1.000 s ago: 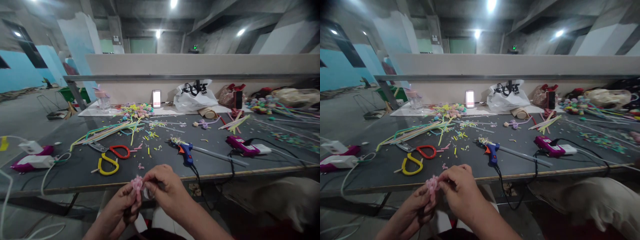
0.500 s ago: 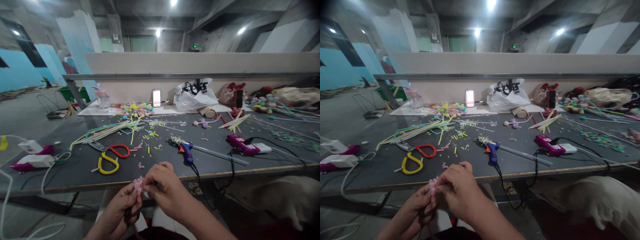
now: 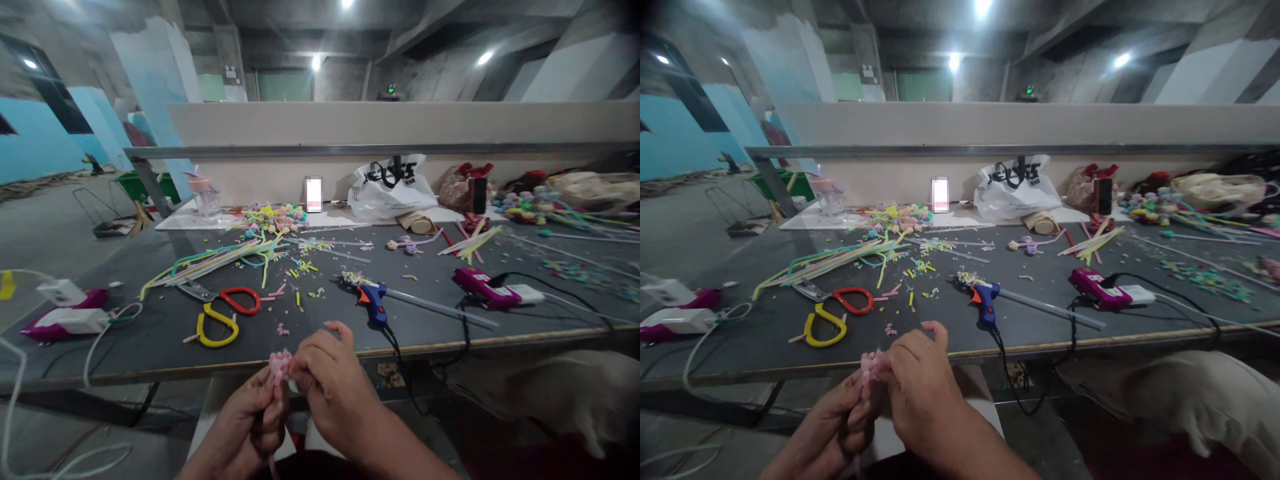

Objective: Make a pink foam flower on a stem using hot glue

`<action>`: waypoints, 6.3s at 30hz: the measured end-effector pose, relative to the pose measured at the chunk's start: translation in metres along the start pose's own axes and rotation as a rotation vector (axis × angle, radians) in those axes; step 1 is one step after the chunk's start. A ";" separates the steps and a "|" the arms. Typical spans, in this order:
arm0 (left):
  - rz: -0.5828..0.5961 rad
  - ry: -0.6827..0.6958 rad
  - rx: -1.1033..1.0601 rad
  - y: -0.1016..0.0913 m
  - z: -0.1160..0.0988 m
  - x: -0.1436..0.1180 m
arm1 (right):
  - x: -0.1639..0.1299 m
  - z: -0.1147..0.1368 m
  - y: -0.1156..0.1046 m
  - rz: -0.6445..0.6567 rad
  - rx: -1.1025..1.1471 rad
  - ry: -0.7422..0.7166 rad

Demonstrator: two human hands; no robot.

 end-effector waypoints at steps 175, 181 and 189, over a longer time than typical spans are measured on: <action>-0.282 1.212 0.695 0.023 -0.065 -0.027 | -0.025 -0.042 0.049 -0.154 0.934 0.862; -0.132 1.470 0.877 0.024 -0.066 -0.036 | -0.022 -0.047 0.036 -0.181 0.775 0.742; -0.259 1.723 1.078 0.033 -0.085 -0.067 | -0.032 -0.049 0.044 -0.088 0.741 0.770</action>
Point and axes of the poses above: each hand's wrist, its own x-axis towards the middle knuckle, its own y-axis out of the palm, z = x × y, the point moved 7 cm from there along x, towards the middle knuckle, and after that the axes turned 13 degrees about -z, right-handed, at the moved point
